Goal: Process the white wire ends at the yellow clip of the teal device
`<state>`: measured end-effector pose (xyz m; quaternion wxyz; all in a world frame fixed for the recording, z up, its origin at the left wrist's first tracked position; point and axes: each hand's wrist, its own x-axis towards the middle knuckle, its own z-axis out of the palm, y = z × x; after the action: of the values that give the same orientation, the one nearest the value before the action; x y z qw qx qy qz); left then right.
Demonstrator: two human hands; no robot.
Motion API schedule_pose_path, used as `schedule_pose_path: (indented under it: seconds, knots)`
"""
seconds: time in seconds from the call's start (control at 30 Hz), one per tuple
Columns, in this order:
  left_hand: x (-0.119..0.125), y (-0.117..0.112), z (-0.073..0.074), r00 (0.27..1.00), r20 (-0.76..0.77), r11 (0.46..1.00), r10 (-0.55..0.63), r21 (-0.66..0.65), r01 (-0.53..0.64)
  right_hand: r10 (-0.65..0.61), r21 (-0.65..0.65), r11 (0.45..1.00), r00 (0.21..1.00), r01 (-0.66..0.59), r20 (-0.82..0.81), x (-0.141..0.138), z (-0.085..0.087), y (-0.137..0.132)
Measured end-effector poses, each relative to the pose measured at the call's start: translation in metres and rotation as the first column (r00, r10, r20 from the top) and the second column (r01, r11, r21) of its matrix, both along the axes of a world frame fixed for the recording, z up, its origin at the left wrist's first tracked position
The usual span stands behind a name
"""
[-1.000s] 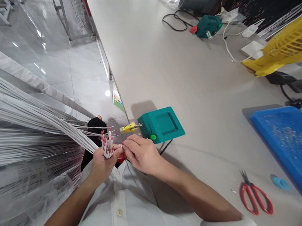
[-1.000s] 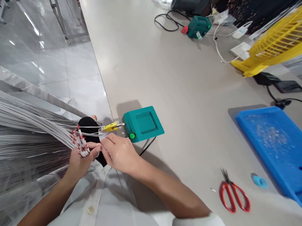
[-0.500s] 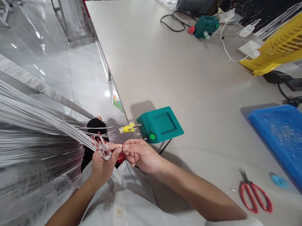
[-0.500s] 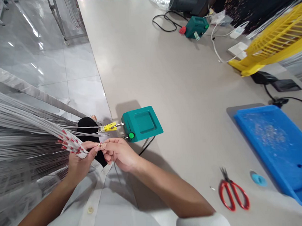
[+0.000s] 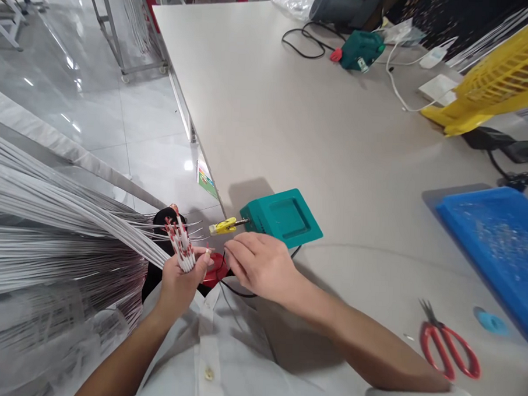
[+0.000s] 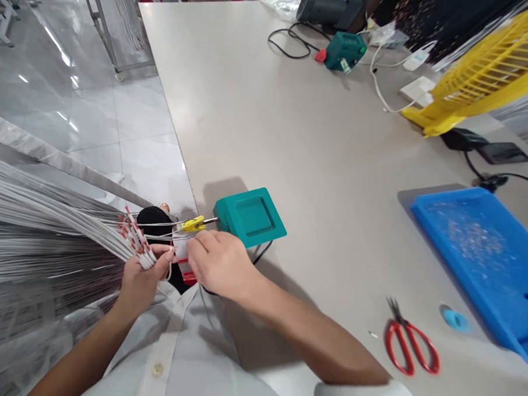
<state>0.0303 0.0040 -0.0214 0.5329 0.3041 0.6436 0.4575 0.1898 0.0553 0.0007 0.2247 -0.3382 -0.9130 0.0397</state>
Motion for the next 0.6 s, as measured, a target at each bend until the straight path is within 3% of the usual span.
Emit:
schedule_pose_path:
  seconds: [0.07, 0.2, 0.43, 0.6]
  knots:
    - [0.001, 0.005, 0.001, 0.999, 0.031, 0.999, 0.041, -0.016, -0.040, -0.041, 0.075, 0.997, 0.996, 0.035, 0.083, 0.004, 0.003, 0.008]
    - [0.004, 0.013, 0.002, 0.997, 0.073, 0.999, 0.040, 0.013, -0.041, -0.059, 0.076, 0.996, 0.953, 0.038, 0.297, 0.004, 0.004, 0.022]
    - [0.004, 0.019, -0.005, 0.993, 0.113, 0.999, 0.046, 0.007, -0.048, 0.034, 0.026, 0.999, 0.954, -0.044, 0.299, -0.003, 0.011, 0.041]
    - [0.004, 0.019, -0.008, 0.996, 0.056, 0.997, 0.063, 0.038, -0.065, 0.070, -0.009, 0.997, 0.905, -0.073, 0.421, -0.004, 0.018, 0.046]
